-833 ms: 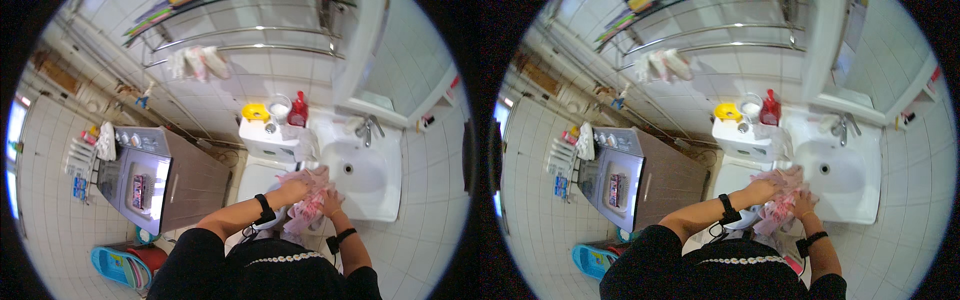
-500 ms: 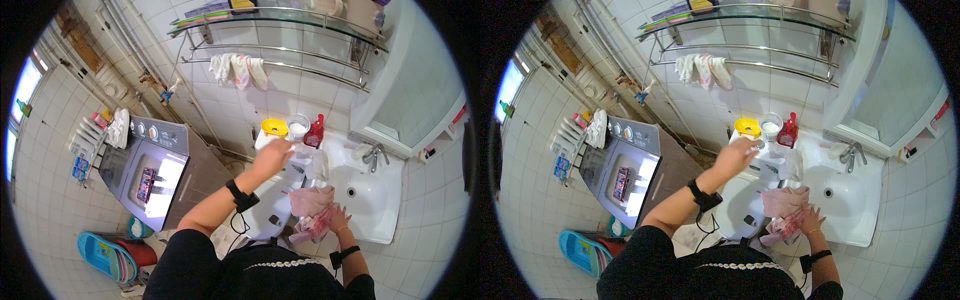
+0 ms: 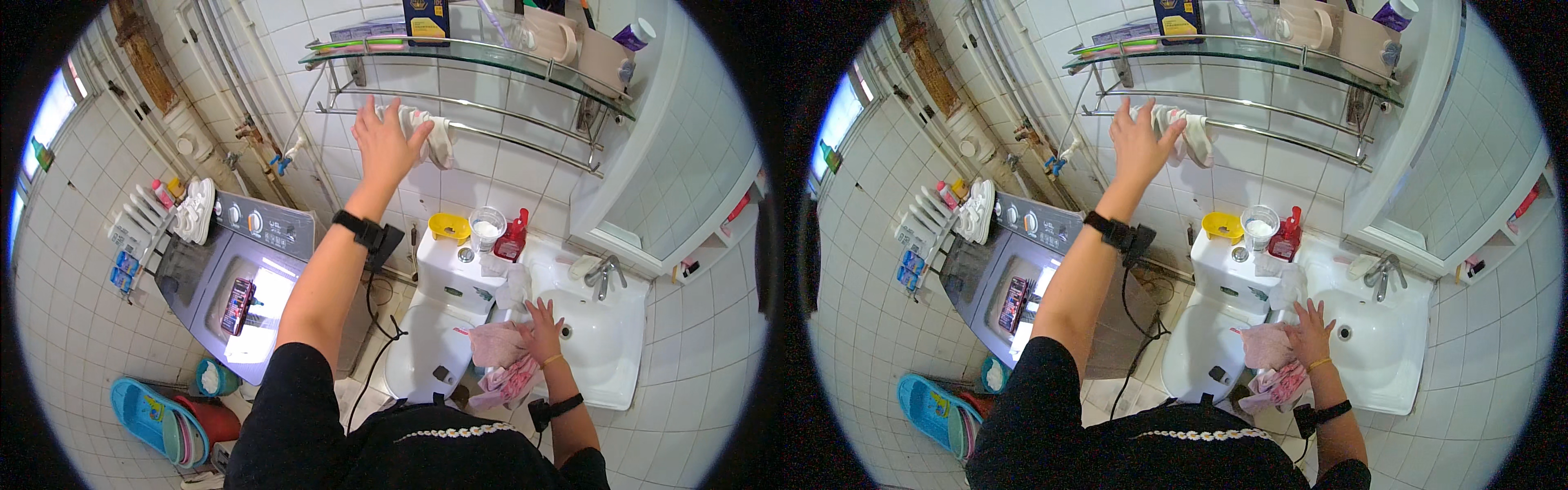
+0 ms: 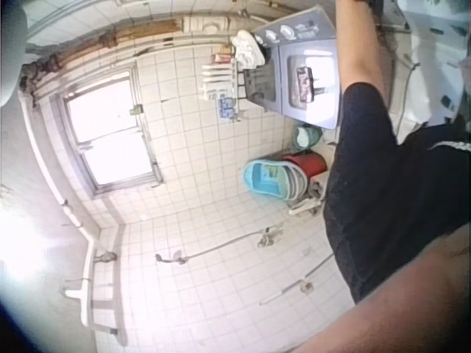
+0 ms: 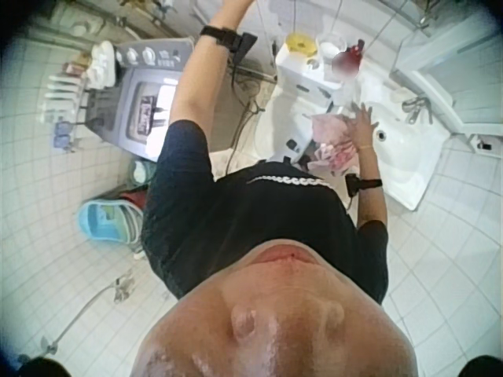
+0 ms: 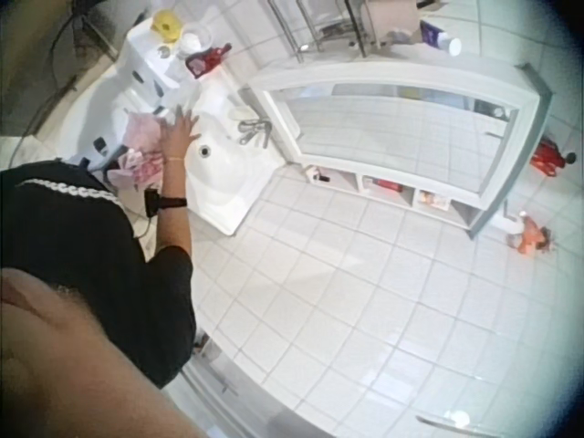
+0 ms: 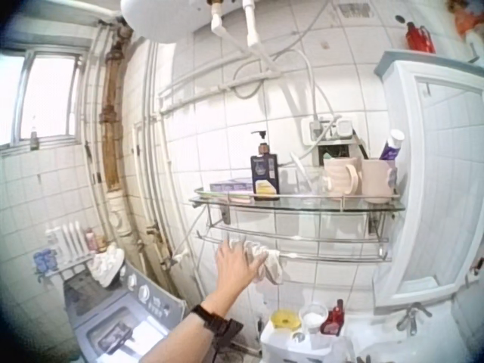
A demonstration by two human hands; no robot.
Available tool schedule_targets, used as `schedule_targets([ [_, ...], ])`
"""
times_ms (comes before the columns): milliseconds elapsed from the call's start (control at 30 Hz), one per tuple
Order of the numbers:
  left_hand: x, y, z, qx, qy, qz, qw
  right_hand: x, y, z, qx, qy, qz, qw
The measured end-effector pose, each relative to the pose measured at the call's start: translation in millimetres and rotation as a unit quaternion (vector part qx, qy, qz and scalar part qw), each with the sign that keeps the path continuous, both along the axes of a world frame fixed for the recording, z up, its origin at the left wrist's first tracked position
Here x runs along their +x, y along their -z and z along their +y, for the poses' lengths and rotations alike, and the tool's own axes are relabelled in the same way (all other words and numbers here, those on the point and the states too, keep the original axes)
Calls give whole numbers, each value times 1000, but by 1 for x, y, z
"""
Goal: The person removes towels and small toiletries from a rack and shelf, then wipes a glass shelf using a white cloth.
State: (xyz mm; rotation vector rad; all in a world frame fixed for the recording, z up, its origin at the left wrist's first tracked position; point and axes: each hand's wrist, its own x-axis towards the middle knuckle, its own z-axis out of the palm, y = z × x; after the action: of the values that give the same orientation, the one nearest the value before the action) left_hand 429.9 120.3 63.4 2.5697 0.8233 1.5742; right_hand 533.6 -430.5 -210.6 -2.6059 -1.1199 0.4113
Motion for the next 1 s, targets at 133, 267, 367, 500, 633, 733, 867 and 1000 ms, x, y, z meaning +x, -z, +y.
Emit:
schedule_targets([
  [133,28,-11,9,-189,-33,82,978,-6,-22,15,12,6,18,1000],
  [267,50,-4,0,-195,-43,105,974,5,-20,9,20,0,17,1000],
  [367,55,14,3,-145,-63,91,983,10,-20,7,26,-3,15,1000],
  [500,57,33,22,-73,-90,58,992,12,-19,8,33,-7,22,999],
  [633,63,29,16,-86,-74,42,993,12,-14,5,42,-1,33,999],
  [733,61,27,15,-99,-19,27,995,11,-15,6,52,-7,35,998],
  [867,56,32,-1,-54,64,-25,996,10,-22,8,60,-5,45,997],
  [1000,47,33,-54,-30,146,-44,988,15,-33,0,92,-12,54,994],
])
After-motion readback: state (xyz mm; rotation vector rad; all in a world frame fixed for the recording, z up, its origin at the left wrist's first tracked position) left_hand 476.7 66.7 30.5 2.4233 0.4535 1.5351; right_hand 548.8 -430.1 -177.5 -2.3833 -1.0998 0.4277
